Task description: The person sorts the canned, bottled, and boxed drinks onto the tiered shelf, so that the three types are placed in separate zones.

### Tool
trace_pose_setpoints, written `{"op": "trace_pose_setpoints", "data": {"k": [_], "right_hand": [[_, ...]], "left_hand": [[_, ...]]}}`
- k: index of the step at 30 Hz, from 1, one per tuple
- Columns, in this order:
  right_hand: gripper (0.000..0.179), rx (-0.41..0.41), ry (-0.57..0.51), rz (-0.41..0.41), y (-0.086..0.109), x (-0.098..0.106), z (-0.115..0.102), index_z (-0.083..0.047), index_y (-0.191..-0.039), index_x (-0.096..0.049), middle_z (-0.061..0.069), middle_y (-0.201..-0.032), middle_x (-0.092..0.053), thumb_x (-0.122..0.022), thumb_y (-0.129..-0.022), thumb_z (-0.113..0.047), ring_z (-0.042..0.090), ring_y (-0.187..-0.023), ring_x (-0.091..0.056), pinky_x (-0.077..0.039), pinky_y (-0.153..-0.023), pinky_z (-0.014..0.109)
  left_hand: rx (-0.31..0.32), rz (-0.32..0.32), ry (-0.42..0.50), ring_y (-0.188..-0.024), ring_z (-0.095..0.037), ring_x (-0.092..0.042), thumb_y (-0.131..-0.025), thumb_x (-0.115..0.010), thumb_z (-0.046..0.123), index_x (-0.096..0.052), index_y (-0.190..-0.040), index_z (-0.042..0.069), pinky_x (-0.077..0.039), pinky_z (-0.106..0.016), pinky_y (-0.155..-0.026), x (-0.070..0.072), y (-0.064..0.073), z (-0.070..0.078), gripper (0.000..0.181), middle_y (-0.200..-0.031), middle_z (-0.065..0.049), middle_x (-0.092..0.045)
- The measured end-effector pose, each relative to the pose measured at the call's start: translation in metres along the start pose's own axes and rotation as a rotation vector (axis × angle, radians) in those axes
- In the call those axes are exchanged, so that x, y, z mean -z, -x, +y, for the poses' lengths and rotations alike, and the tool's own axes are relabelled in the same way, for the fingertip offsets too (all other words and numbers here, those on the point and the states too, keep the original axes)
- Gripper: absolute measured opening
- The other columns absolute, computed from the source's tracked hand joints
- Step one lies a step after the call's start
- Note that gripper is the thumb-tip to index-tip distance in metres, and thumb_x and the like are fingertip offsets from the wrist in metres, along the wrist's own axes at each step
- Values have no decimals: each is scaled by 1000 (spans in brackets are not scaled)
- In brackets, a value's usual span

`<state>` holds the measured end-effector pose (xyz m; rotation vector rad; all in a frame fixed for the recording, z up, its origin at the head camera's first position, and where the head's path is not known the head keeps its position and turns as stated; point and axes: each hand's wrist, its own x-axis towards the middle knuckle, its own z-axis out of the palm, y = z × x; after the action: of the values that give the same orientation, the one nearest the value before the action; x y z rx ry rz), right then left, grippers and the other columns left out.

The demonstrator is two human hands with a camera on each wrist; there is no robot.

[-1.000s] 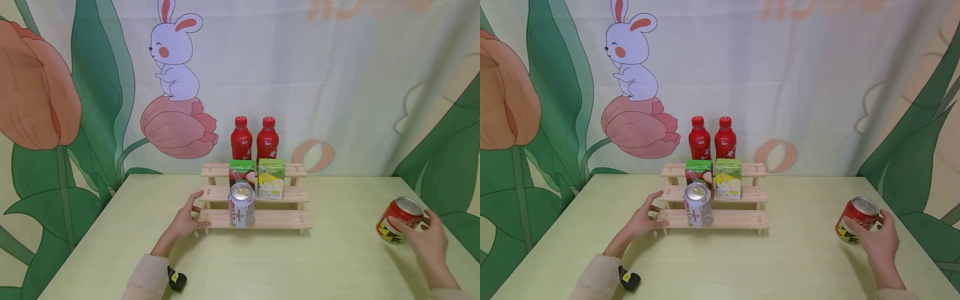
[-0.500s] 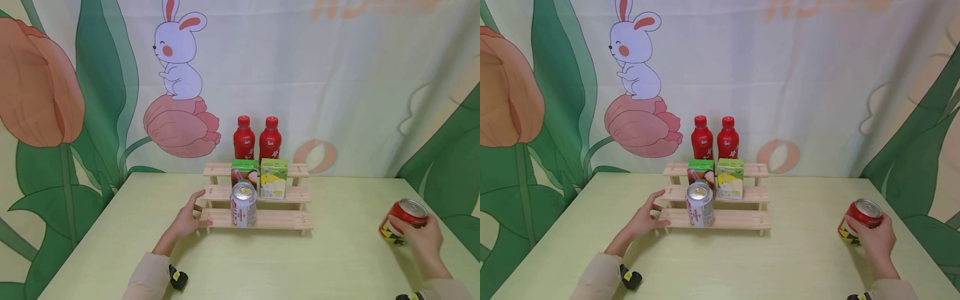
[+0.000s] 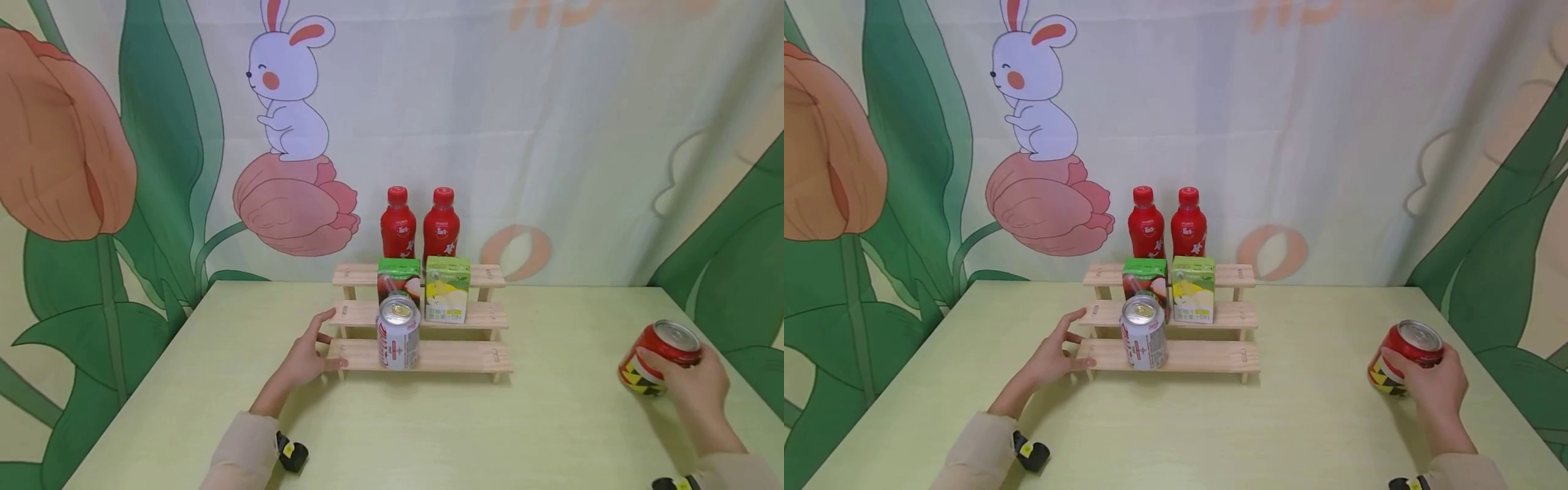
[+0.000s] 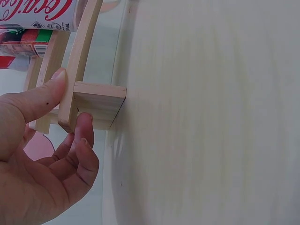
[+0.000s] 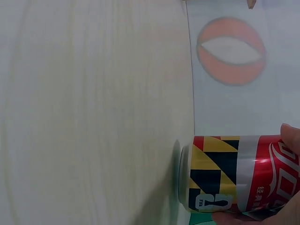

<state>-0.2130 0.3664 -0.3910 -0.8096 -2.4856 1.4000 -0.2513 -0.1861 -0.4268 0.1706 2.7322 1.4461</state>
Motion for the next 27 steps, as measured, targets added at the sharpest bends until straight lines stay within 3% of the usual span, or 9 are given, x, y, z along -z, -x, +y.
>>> {"op": "trace_pose_setpoints", "data": {"k": [6, 8, 12, 19, 27], "right_hand": [[91, 18, 2, 9, 4, 2, -7, 4, -142, -13, 27, -143, -23, -63, -82, -41, 41, -125, -26, -29, -96, 54], [92, 19, 47, 20, 0, 2, -3, 3, -143, -15, 25, -142, -26, -63, -81, -45, 38, -123, -29, -36, -92, 50], [96, 26, 71, 27, -2, 2, 1, 2, -142, -17, 24, -141, -28, -64, -78, -50, 37, -121, -30, -39, -88, 49], [88, 52, 33, -7, 21, 5, -16, 4, -142, -15, 27, -141, -26, -63, -83, -40, 40, -121, -29, -31, -94, 54], [89, 55, 30, -26, 34, 5, -25, 3, -142, -17, 26, -140, -27, -64, -82, -41, 39, -119, -30, -35, -92, 53]], "left_hand": [[11, 6, -9, -74, -23, -51, -71, -77, 5, -24, -142, 22, -41, -30, -61, 0, 0, 3, 90, -111, -21, -52], [13, 5, -9, -74, -23, -51, -71, -77, 5, -24, -142, 22, -41, -30, -61, 0, 0, 4, 90, -111, -21, -51], [16, 0, -9, -71, -22, -50, -71, -77, 6, -24, -142, 22, -41, -30, -61, 0, 0, 4, 90, -110, -20, -51], [18, -1, -10, -69, -21, -50, -71, -77, 5, -24, -141, 22, -41, -30, -60, 0, 0, 4, 89, -110, -21, -52], [26, -6, -12, -76, -23, -51, -72, -76, 6, -23, -142, 22, -42, -30, -62, 0, 0, 2, 89, -112, -21, -51]]}}
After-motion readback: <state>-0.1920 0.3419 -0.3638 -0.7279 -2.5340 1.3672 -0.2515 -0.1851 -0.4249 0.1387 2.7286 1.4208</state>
